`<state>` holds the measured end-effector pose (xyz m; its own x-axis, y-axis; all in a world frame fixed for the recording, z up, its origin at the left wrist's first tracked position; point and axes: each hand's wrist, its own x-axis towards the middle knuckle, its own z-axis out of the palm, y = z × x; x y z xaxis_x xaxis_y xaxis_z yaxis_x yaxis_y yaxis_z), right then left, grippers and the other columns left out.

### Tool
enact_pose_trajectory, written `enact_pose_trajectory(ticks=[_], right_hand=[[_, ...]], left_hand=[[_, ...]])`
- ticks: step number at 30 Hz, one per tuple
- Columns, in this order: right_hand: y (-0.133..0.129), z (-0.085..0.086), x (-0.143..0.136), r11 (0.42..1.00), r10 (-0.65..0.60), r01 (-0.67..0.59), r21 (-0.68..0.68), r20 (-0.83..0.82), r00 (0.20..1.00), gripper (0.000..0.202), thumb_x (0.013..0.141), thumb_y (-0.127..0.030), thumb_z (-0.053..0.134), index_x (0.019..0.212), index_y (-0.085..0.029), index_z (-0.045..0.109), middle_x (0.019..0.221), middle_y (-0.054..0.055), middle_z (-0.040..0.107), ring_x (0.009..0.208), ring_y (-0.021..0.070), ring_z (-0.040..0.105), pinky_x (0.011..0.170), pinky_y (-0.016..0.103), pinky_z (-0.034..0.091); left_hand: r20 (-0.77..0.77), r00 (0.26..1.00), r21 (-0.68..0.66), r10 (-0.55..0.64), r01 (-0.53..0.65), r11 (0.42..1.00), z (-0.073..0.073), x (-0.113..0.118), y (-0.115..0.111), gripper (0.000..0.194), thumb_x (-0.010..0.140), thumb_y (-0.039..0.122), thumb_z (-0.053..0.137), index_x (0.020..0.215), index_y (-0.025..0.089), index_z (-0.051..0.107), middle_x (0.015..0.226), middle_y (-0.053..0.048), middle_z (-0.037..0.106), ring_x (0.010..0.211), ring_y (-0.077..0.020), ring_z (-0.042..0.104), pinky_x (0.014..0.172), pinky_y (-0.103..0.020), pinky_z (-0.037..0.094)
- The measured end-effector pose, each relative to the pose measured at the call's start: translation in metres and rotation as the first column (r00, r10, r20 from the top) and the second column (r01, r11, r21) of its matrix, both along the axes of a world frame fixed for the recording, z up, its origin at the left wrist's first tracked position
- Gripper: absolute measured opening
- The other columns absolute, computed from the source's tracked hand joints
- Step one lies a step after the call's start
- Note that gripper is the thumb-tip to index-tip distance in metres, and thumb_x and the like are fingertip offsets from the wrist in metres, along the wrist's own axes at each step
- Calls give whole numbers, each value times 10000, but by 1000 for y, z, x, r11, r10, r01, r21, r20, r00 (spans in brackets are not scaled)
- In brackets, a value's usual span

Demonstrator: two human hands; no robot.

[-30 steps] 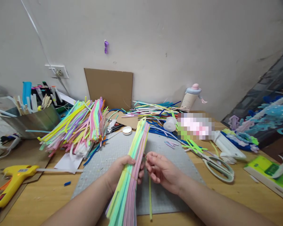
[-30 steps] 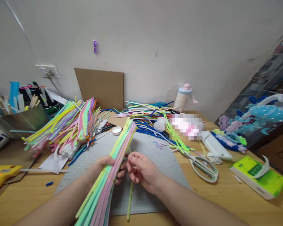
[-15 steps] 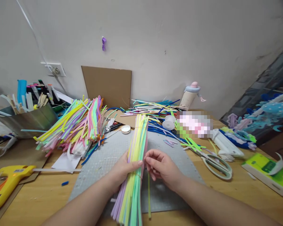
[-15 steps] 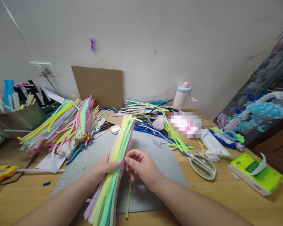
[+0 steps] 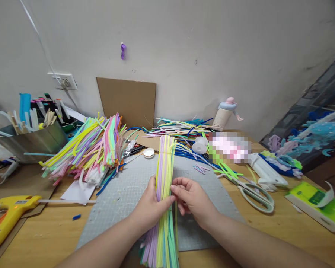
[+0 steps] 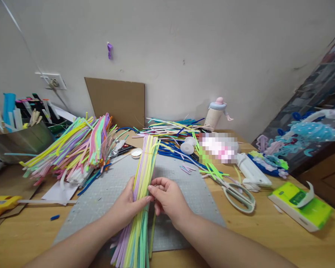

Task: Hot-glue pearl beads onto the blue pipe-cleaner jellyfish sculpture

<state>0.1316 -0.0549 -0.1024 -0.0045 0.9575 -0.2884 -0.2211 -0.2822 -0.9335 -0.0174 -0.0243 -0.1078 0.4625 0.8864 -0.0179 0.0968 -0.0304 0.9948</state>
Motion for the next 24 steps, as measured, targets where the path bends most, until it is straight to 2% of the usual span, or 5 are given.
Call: enact_pose_trajectory(ticks=[8, 13, 17, 21, 24], right_hand=[[4, -5, 2, 999, 49, -48, 3, -36, 998, 351, 696, -460, 708, 674, -192, 482, 429, -94, 501, 265, 43, 410, 280, 136, 191], [23, -1, 28, 952, -256, 257, 168, -25, 966, 313, 748, -464, 632, 832, -229, 443, 572, -112, 465, 320, 24, 364, 314, 142, 169], [41, 1, 59, 857, -445, 418, 302, 25, 895, 336, 727, -477, 631, 909, -251, 461, 690, -90, 445, 403, 38, 359, 353, 157, 173], [49, 3, 80, 833, -458, 356, 424, 166, 873, 289, 711, -449, 664, 907, -250, 593, 729, -49, 482, 516, 89, 405, 420, 204, 269], [48, 6, 85, 824, -423, 232, 517, 290, 859, 213, 648, -407, 735, 739, -224, 677, 816, 4, 556, 725, 160, 509, 640, 286, 410]], left_hand=[[4, 999, -134, -38, 38, 990, 1, 1, 1, 505, 691, 326, 711, 1100, 146, 476, 1004, -86, 620, 910, -215, 575, 789, -311, 451], [129, 982, -452, -140, 184, 873, 17, -3, -1, 680, 637, 372, 717, 1218, 158, 437, 883, -35, 603, 614, -134, 520, 548, -265, 438], [158, 958, -487, -241, 288, 824, 27, -11, 2, 638, 650, 318, 699, 1225, 164, 469, 911, -30, 604, 654, -125, 521, 547, -232, 413], [118, 939, -436, -322, 340, 833, 30, -19, 8, 635, 677, 310, 688, 1260, 191, 465, 1060, -39, 609, 807, -153, 547, 634, -232, 422], [47, 934, -398, -353, 342, 851, 33, -23, 12, 658, 675, 323, 688, 1277, 185, 460, 1120, -46, 604, 918, -192, 544, 700, -254, 429]])
